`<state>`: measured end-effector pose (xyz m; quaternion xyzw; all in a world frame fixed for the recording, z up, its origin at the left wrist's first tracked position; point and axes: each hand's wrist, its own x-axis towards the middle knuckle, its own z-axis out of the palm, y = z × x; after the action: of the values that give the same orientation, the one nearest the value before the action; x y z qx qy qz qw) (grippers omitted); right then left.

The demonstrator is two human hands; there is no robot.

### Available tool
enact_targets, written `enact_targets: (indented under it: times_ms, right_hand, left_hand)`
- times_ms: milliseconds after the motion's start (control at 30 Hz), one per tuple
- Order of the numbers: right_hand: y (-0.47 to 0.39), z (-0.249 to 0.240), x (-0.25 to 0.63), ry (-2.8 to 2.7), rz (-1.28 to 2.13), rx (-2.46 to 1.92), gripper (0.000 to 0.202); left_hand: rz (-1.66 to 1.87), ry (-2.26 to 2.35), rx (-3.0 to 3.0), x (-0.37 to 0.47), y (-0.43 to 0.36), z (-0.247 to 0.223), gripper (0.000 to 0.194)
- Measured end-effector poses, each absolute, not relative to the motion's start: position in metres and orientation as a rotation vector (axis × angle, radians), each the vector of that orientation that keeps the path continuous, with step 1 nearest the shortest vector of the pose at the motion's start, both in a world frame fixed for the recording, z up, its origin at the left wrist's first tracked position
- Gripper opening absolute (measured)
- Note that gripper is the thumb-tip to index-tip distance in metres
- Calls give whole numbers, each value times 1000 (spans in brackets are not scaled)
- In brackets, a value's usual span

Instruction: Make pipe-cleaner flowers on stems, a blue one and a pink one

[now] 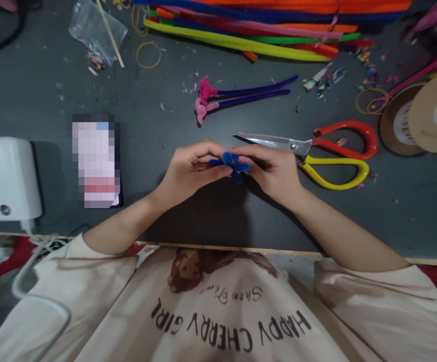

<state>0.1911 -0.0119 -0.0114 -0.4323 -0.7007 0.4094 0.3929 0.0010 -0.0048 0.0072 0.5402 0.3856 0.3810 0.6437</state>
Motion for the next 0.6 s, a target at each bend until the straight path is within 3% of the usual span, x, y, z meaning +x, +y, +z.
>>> enact_targets:
  times_ms: [167, 400, 533, 600]
  right_hand:
    - [-11, -14, 195, -1937, 951, -975, 23]
    - [-11, -15, 197, -2063, 883, -919, 29]
    - [-11, -9, 196, -1879, 857, -1104, 29]
    - [-11, -7, 195, -1871, 789, -1084, 28]
  left_hand:
    - [743, 867, 1299, 0, -7, 10, 26]
    - [693, 844, 1433, 2, -8, 13, 7]
    - [827, 1117, 1735, 0, -8, 12, 4]
    - [799, 1255, 1949, -2, -8, 9, 11]
